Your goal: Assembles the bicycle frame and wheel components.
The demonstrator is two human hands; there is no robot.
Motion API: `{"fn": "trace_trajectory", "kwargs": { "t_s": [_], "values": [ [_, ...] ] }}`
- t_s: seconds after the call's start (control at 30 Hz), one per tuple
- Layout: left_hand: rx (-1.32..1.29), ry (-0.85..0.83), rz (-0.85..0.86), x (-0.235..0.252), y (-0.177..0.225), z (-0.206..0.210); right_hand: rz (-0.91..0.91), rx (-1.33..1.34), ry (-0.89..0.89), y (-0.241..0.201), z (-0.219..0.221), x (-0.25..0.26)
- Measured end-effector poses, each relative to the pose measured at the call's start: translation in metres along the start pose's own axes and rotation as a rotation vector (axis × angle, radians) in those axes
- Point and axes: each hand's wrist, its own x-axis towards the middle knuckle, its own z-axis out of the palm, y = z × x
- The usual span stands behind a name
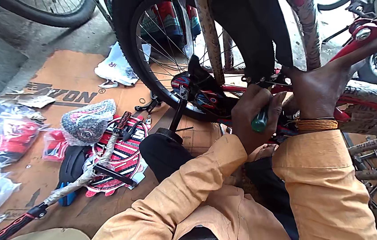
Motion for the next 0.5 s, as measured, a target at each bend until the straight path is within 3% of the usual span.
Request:
{"fn": "trace_trajectory", "kwargs": {
  "t_s": [0.17, 0.3, 0.37, 0.43, 0.5],
  "values": [
    [0.084, -0.084, 0.127, -0.003, 0.004, 0.003, 0.011, -0.018, 0.031, 0.001, 0.003, -0.003],
    [0.131, -0.109, 0.138, -0.007, 0.009, 0.007, -0.145, -0.01, 0.347, 0.042, 0.053, 0.013],
    [0.038, -0.076, 0.107, -0.008, 0.002, 0.005, -0.097, -0.016, 0.233, 0.028, 0.032, 0.005],
    [-0.082, -0.039, 0.071, -0.008, -0.012, -0.002, 0.011, -0.008, 0.011, 0.0, -0.004, -0.005],
    [-0.182, -0.003, 0.055, -0.008, -0.025, -0.007, 0.03, 0.005, -0.015, -0.005, -0.01, -0.007]
  ]
}}
